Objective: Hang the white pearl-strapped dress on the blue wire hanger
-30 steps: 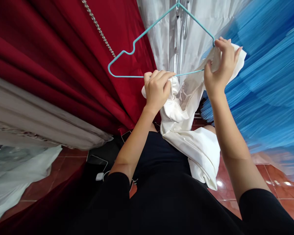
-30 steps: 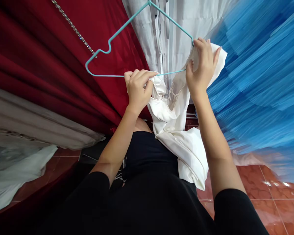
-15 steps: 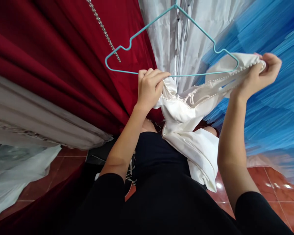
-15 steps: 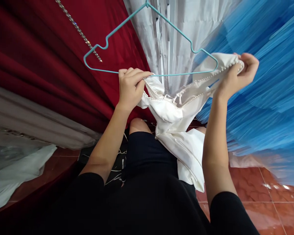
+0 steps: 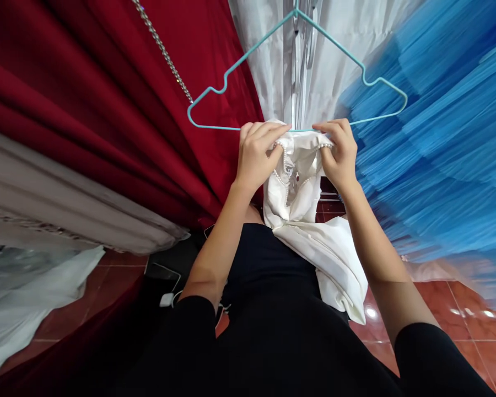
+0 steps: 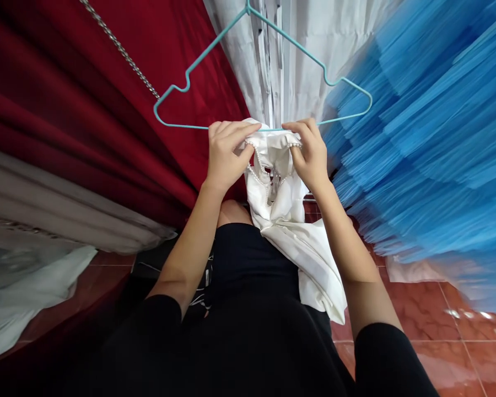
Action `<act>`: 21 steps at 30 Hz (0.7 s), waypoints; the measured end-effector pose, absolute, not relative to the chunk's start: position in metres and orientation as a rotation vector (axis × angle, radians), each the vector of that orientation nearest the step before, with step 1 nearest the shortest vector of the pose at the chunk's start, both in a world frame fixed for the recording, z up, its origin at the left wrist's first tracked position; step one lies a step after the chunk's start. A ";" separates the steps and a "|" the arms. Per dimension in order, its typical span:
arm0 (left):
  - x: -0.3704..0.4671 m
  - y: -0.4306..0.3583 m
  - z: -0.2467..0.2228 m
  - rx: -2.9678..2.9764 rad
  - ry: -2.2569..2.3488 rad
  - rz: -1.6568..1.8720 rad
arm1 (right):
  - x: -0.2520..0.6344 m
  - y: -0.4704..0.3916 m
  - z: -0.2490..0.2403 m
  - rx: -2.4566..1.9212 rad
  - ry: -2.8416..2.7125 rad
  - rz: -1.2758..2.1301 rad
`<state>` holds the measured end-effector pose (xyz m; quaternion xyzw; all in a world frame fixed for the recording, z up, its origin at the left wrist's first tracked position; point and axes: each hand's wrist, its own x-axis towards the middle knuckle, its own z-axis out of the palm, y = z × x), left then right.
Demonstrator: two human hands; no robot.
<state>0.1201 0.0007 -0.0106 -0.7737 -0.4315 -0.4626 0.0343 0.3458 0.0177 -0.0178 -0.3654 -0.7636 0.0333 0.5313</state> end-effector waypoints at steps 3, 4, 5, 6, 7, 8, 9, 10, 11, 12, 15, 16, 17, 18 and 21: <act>0.113 -0.013 -0.022 -2.140 -1.272 -1.637 | 0.346 0.023 -0.021 -0.846 -1.750 0.035; 0.110 -0.018 -0.029 -2.030 -1.265 -1.713 | 0.346 0.025 -0.021 -0.849 -1.737 0.023; 0.106 -0.022 -0.035 -1.945 -1.261 -1.775 | 0.347 0.026 -0.020 -0.858 -1.727 0.011; 0.100 -0.026 -0.042 -1.891 -1.261 -1.830 | 0.347 0.027 -0.020 -0.869 -1.720 0.004; 0.094 -0.028 -0.049 -1.864 -1.274 -1.886 | 0.347 0.028 -0.019 -0.877 -1.717 0.002; 0.086 -0.028 -0.054 -1.853 -1.304 -1.949 | 0.347 0.028 -0.019 -0.877 -1.714 0.005; 0.077 -0.025 -0.059 -1.828 -1.346 -2.023 | 0.347 0.028 -0.018 -0.872 -1.712 0.010; 0.067 -0.020 -0.061 -1.766 -1.387 -2.109 | 0.347 0.028 -0.017 -0.867 -1.710 0.016; 0.056 -0.013 -0.061 -1.669 -1.423 -2.193 | 0.348 0.027 -0.015 -0.863 -1.708 0.023; 0.044 -0.005 -0.059 -1.558 -1.450 -2.261 | 0.349 0.026 -0.013 -0.866 -1.709 0.032; 0.009 0.019 -0.037 -1.341 -1.390 -2.381 | 0.352 0.019 -0.006 -0.887 -1.729 0.053; -0.001 0.025 -0.025 -1.326 -1.330 -2.409 | 0.353 0.017 -0.004 -0.893 -1.734 0.056; -0.008 0.030 -0.012 -1.318 -1.255 -2.424 | 0.354 0.015 -0.002 -0.896 -1.739 0.055; -0.013 0.033 0.001 -1.338 -1.190 -2.408 | 0.355 0.014 -0.001 -0.898 -1.742 0.048; -0.010 0.036 0.041 -1.506 -1.155 -2.156 | 0.354 0.011 -0.001 -0.899 -1.750 0.028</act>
